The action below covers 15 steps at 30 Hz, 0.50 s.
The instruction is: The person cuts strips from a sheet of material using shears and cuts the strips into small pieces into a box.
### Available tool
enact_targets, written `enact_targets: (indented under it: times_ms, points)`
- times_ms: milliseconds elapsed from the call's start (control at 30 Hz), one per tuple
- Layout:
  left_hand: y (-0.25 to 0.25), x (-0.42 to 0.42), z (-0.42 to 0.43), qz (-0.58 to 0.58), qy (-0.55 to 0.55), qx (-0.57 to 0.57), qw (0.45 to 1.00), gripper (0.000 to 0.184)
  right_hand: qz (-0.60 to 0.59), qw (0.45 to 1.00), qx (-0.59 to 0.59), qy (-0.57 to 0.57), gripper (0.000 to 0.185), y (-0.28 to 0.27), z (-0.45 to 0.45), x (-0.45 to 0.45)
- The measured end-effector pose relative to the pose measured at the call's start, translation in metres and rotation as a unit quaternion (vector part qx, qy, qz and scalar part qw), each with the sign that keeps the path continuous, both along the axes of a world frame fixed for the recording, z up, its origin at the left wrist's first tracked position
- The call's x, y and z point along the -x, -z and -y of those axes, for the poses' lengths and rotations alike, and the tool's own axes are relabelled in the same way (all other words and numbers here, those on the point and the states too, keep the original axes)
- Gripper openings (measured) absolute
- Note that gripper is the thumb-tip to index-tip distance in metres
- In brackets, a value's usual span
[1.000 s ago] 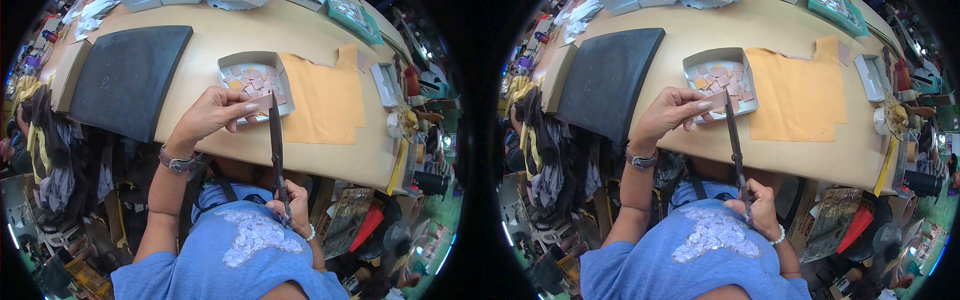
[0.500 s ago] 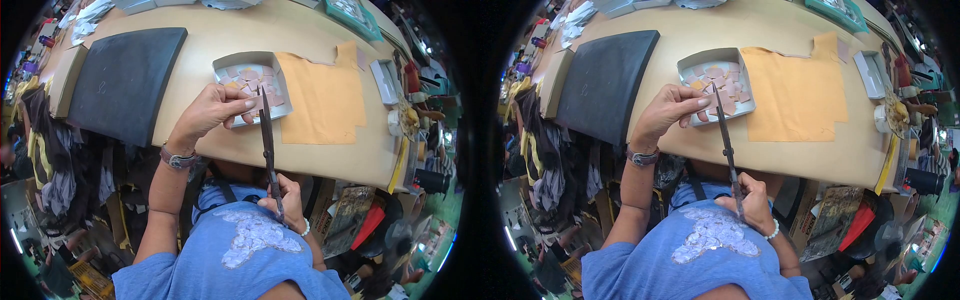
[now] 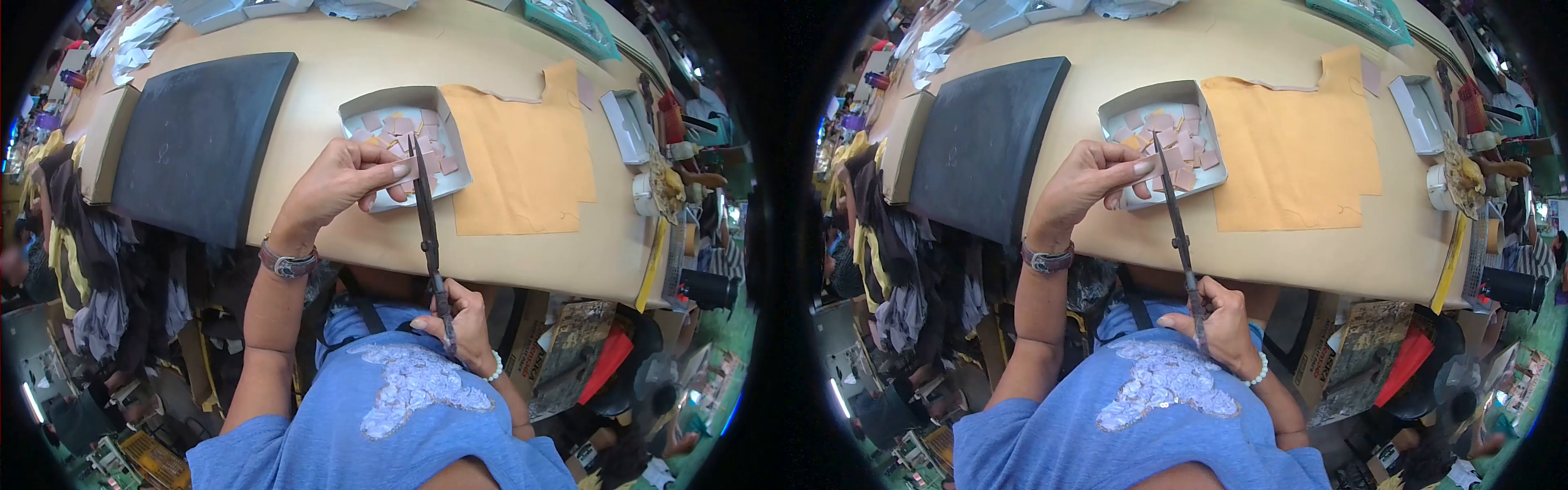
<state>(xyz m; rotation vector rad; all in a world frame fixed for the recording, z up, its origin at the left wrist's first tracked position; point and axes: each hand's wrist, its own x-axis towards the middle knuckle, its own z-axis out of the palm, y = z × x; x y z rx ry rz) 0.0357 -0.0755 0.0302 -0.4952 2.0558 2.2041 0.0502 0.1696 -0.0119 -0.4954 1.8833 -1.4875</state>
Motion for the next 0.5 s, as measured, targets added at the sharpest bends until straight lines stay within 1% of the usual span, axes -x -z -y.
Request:
enact_targets:
  times_ms: [100, 200, 400, 500]
  points:
    - [0.003, 0.0, 0.002, 0.005, -0.002, -0.006, 1.0, 0.024, 0.012, 1.0, -0.011, 0.014, 0.043, 0.006, 0.001, -0.003]
    - [0.005, 0.0, 0.002, 0.011, -0.002, -0.011, 1.0, 0.023, -0.033, 0.999, -0.029, 0.007, 0.041, 0.004, 0.003, -0.004]
    - [0.008, 0.001, 0.004, 0.024, 0.001, -0.005, 1.0, 0.023, -0.024, 0.999, -0.045, 0.018, 0.038, 0.013, 0.001, -0.013]
    - [0.009, 0.0, 0.006, 0.016, -0.013, 0.01, 1.0, 0.023, 0.012, 0.998, -0.047, 0.027, 0.04, 0.018, 0.0, -0.016]
